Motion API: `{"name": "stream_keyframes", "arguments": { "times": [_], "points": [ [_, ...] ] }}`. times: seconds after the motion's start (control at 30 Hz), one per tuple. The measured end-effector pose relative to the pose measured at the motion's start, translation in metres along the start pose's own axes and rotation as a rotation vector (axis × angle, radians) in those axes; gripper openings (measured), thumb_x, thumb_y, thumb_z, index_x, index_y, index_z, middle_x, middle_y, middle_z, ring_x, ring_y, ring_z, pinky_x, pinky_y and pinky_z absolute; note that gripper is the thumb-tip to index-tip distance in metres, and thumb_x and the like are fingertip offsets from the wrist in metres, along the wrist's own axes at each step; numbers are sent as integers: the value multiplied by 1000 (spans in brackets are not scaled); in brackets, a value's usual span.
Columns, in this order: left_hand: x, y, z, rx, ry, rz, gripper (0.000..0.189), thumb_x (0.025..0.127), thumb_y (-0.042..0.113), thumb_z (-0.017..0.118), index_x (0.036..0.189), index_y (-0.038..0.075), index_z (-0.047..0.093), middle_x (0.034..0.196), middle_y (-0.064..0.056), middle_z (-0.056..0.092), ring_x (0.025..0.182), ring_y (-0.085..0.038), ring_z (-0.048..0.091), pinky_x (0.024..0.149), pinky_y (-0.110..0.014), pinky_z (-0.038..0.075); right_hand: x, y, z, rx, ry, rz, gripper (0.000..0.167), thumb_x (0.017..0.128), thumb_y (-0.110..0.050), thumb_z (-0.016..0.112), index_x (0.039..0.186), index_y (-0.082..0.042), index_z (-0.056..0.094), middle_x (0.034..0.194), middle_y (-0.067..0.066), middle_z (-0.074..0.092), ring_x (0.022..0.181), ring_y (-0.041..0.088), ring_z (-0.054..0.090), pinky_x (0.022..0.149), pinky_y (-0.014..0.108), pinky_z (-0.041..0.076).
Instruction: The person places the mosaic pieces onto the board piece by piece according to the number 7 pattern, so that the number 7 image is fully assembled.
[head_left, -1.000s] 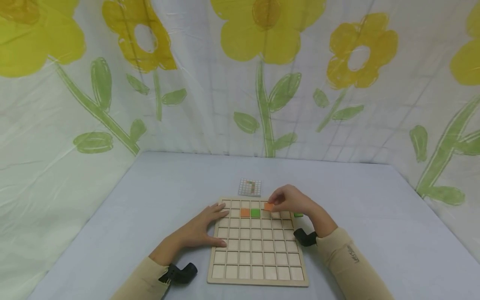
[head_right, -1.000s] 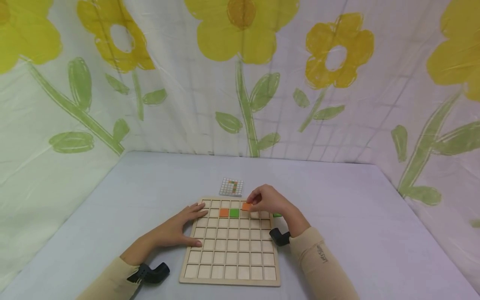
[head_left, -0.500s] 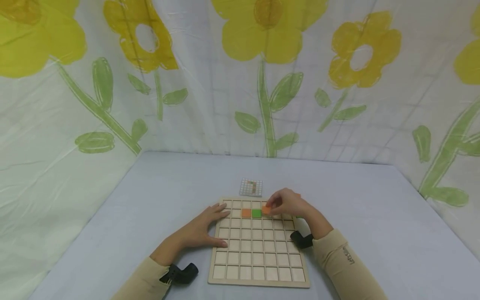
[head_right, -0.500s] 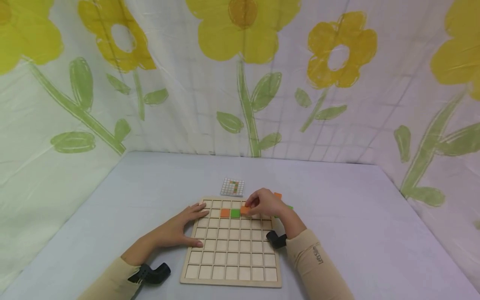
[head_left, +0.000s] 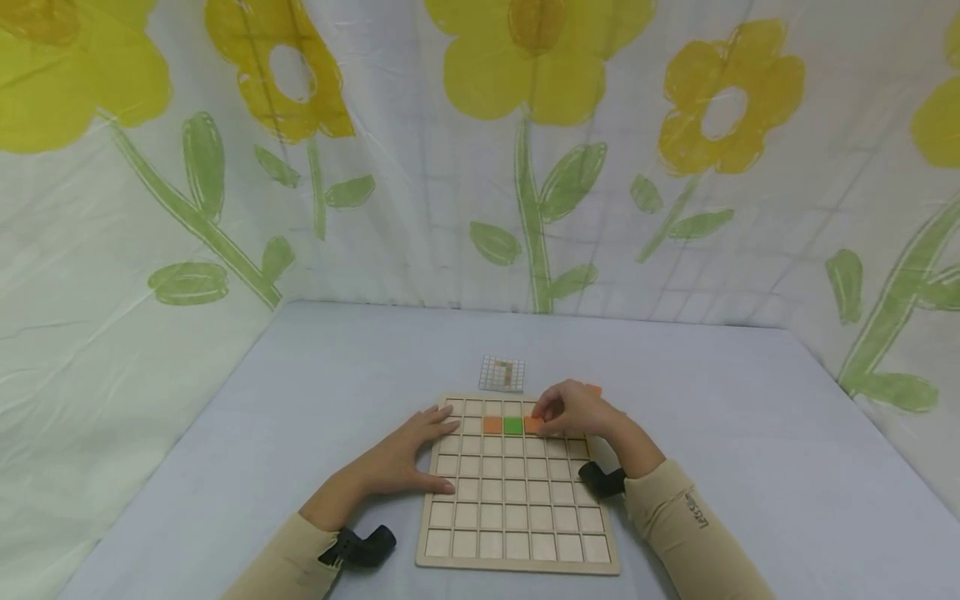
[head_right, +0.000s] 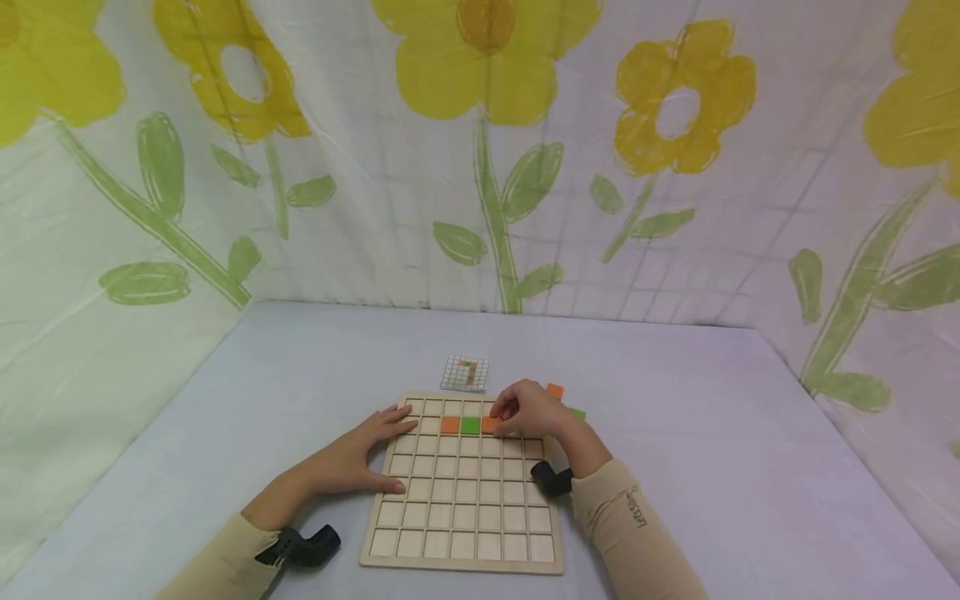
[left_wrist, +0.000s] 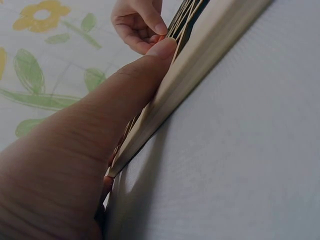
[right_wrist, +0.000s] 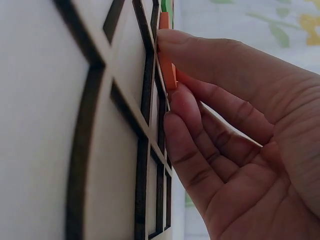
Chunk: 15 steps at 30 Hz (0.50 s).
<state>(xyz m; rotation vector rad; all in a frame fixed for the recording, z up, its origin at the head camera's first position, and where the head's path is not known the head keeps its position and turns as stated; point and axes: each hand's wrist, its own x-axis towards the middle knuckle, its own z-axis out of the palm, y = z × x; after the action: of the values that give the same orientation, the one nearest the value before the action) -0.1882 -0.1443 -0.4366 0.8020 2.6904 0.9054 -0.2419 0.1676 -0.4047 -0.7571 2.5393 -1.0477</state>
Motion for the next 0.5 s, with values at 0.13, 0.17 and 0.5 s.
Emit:
{"name": "stream_keyframes", "arguments": {
  "times": [0.13,0.17,0.5],
  "points": [
    [0,0,0,5,2,1,93,65,58,75,142,19,40,156,1,21,145,-32,10,116,-55,13,0,1,1,-14,7,-17,17,76,-11,76,90,-4,70,79,2,66,71,8,57,62,21,50],
    [0,0,0,7,2,0,93,65,58,75,142,19,40,156,1,21,145,-31,10,116,-55,13,0,1,1,-17,10,-18,16,76,-11,76,90,-5,70,79,2,66,70,7,56,62,20,50],
    [-1,1,-1,-2,3,17,92,66,57,75,141,16,41,155,-3,23,145,-33,11,115,-56,13,-1,1,2,-35,26,-11,16,76,-13,76,89,-7,71,81,2,65,71,8,55,63,21,49]
  ]
}}
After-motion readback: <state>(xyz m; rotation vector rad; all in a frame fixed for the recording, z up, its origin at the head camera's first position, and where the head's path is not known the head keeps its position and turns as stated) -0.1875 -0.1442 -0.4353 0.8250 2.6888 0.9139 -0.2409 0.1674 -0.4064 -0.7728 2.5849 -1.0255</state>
